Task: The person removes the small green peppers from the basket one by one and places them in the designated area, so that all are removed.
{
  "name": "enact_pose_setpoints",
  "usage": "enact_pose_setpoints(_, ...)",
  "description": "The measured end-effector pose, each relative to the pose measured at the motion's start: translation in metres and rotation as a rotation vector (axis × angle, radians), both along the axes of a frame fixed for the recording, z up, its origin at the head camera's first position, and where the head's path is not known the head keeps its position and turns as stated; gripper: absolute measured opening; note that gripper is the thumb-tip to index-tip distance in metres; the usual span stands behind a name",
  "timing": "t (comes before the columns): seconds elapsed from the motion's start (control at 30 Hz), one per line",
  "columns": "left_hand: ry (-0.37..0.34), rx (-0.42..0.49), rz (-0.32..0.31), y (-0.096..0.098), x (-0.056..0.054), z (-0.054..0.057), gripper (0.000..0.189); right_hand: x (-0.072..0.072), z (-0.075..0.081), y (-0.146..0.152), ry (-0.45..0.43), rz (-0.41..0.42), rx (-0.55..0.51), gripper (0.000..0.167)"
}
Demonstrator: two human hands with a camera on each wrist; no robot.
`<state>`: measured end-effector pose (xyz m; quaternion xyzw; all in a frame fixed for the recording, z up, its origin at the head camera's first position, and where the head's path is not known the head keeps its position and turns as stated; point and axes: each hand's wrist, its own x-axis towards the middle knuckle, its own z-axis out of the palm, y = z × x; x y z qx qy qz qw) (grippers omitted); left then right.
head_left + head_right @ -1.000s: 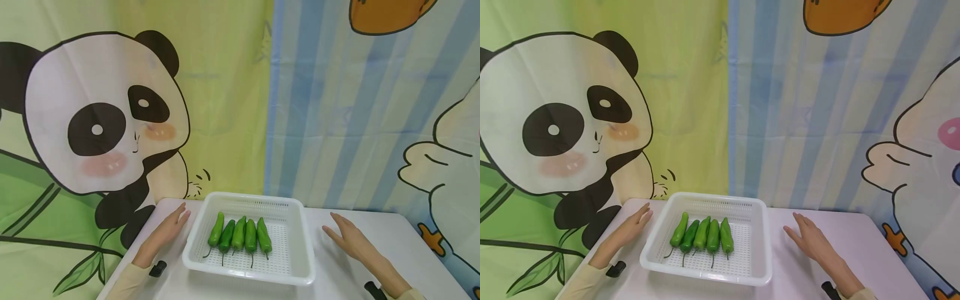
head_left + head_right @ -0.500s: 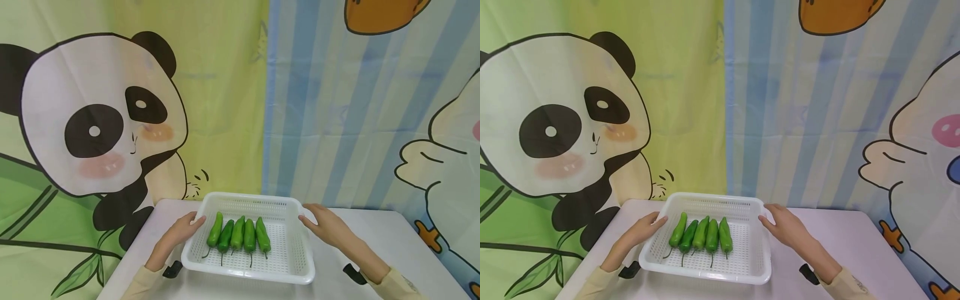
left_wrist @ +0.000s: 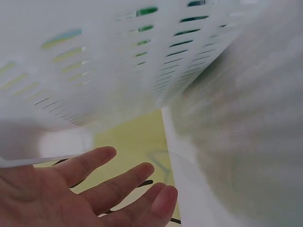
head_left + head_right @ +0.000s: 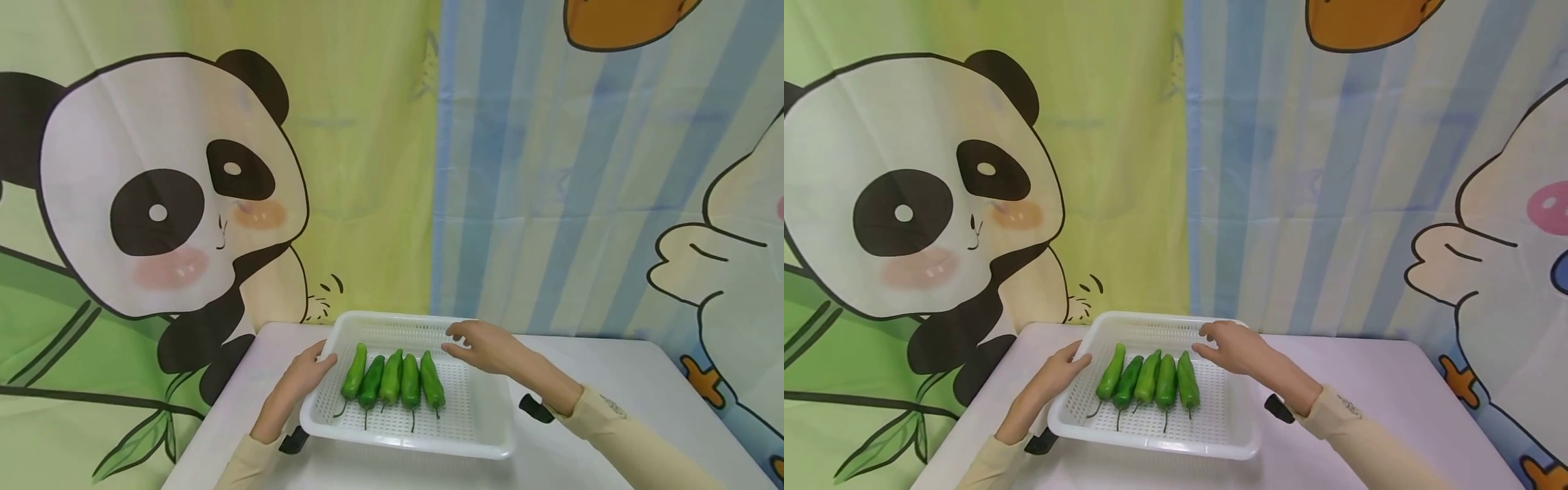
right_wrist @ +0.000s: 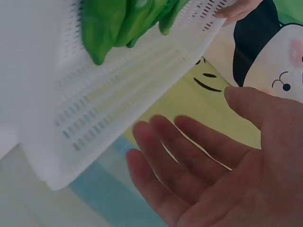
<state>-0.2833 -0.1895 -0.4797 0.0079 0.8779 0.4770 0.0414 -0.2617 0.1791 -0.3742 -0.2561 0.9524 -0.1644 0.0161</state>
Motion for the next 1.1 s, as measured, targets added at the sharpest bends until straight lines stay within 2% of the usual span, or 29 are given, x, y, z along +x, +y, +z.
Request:
enact_pose_setpoints(0.2, -0.003, 0.006, -0.002, 0.000, 0.000, -0.002, 0.052, -0.018, 0.003, -0.021, -0.108, 0.060, 0.042, 0.021)
enact_pose_setpoints(0.4, -0.010, 0.013, -0.004, 0.001, 0.000, -0.002, 0.050, -0.033, -0.009, -0.040, -0.192, 0.055, 0.127, 0.020)
enact_pose_setpoints(0.6, -0.017, 0.016, -0.002, 0.003, 0.000, 0.000, 0.048, -0.039, -0.032, -0.058, -0.279, -0.055, 0.232, 0.040)
enact_pose_setpoints(0.8, -0.017, 0.021, -0.005, 0.005, 0.000, -0.001, 0.047, -0.040, -0.050, -0.068, -0.317, -0.176, 0.258, 0.026)
enact_pose_setpoints(1.1, -0.008, 0.026, -0.009, 0.002, 0.001, 0.000, 0.046, -0.043, -0.060, -0.075, -0.292, -0.223, 0.288, 0.030)
